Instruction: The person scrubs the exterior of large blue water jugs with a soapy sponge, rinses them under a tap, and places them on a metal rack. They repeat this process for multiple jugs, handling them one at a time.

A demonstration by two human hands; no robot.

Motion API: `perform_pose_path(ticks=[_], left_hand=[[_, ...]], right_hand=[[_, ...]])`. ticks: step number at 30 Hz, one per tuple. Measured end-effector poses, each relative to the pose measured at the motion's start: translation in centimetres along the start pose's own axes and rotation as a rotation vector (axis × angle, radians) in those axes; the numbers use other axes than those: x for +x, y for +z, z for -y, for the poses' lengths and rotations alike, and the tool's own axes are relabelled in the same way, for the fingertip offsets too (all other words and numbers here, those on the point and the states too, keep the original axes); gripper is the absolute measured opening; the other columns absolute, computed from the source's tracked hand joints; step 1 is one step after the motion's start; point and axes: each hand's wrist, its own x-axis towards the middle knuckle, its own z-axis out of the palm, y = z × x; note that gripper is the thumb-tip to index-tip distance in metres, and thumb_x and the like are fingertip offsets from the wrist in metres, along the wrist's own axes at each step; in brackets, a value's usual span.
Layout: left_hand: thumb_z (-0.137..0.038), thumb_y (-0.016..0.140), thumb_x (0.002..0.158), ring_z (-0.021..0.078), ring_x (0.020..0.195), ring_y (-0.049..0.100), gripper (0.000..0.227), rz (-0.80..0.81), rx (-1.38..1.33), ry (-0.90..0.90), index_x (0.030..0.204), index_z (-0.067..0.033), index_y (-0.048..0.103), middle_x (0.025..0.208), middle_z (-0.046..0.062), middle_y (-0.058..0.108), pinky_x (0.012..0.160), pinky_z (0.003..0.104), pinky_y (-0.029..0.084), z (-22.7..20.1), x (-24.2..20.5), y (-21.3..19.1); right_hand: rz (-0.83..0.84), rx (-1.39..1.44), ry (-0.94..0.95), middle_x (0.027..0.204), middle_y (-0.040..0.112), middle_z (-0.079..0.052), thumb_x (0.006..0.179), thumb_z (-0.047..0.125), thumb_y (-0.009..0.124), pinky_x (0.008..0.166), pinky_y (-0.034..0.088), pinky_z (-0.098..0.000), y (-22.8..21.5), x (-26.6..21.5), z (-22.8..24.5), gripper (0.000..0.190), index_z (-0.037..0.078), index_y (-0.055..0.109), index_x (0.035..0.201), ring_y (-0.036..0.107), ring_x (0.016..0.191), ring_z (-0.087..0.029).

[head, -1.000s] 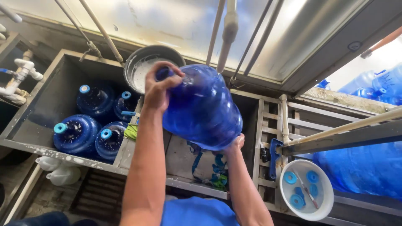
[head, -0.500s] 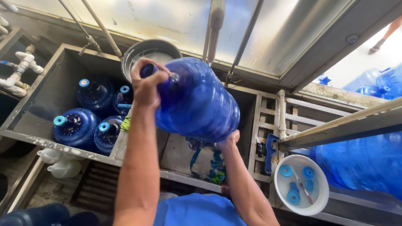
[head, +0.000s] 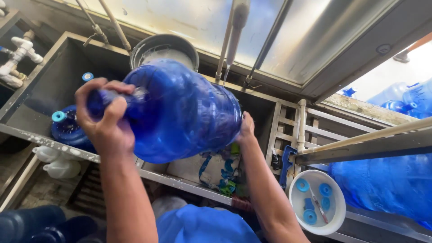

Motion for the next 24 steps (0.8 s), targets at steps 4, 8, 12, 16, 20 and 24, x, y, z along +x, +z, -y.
perform_pose_path(ticks=[4, 8, 12, 16, 20, 24], left_hand=[[0.005, 0.067, 0.073, 0.0269, 0.086, 0.064, 0.033, -0.582, -0.094, 0.021, 0.102, -0.0078, 0.056, 0.089, 0.012, 0.063, 0.095, 0.043, 0.056, 4.7, -1.6, -6.6], [-0.007, 0.064, 0.075, 0.0280, 0.087, 0.064, 0.023, -0.611, -0.358, -0.160, 0.093, -0.0091, 0.051, 0.090, 0.009, 0.061, 0.093, 0.046, 0.058, 10.4, -2.2, -10.3], [-0.036, 0.063, 0.084, 0.0287, 0.098, 0.066, 0.037, -0.566, -0.444, -0.734, 0.111, -0.0110, 0.059, 0.104, 0.010, 0.068, 0.091, 0.050, 0.055, 20.4, -6.2, -9.8], [-0.066, 0.050, 0.083, 0.0319, 0.123, 0.057, 0.066, -0.454, -0.148, -1.501, 0.136, -0.0276, 0.050, 0.133, 0.005, 0.061, 0.105, 0.064, 0.037, 24.2, -10.9, -6.3], [-0.074, 0.055, 0.081, 0.0357, 0.134, 0.053, 0.080, -0.486, -0.360, -1.705, 0.144, -0.0253, 0.049, 0.145, 0.007, 0.057, 0.116, 0.066, 0.033, 32.4, -18.5, -8.9], [-0.083, 0.051, 0.077, 0.0375, 0.134, 0.053, 0.096, -0.544, -0.351, -2.017, 0.143, -0.0140, 0.060, 0.143, 0.013, 0.063, 0.110, 0.064, 0.034, 38.9, -19.6, -14.7]], right_hand=[[0.227, -0.090, -0.018, 0.109, 0.070, -0.017, 0.104, 0.043, 0.047, 0.096, 0.058, -0.0516, -0.9, -0.5, 1.8, 0.042, 0.005, 0.066, 0.109, 0.070, 0.099, -0.031], [0.273, -0.350, 0.005, 0.123, 0.060, -0.017, 0.109, 0.043, 0.055, 0.085, 0.047, -0.0504, -10.8, 2.8, 5.3, 0.049, 0.005, 0.063, 0.137, 0.062, 0.101, -0.028], [0.313, -0.357, -0.068, 0.126, 0.064, -0.015, 0.093, 0.035, 0.073, 0.091, 0.049, -0.0483, -15.6, -1.6, 9.8, 0.060, 0.002, 0.059, 0.141, 0.063, 0.107, -0.029], [0.353, -0.371, -0.158, 0.128, 0.068, -0.013, 0.077, 0.028, 0.091, 0.097, 0.051, -0.0461, -17.2, -5.5, 12.7, 0.082, 0.000, 0.056, 0.145, 0.063, 0.114, -0.030], [0.126, -0.724, -0.036, 0.136, 0.064, -0.007, 0.063, 0.011, 0.088, 0.111, 0.043, -0.0383, -8.7, -6.4, -0.5, 0.098, 0.006, 0.047, 0.152, 0.061, 0.124, -0.024], [-0.164, -0.784, 0.074, 0.140, 0.063, -0.008, 0.063, -0.001, 0.086, 0.113, 0.042, -0.0362, -10.6, -1.4, -10.1, 0.104, 0.015, 0.042, 0.157, 0.059, 0.129, -0.023]])
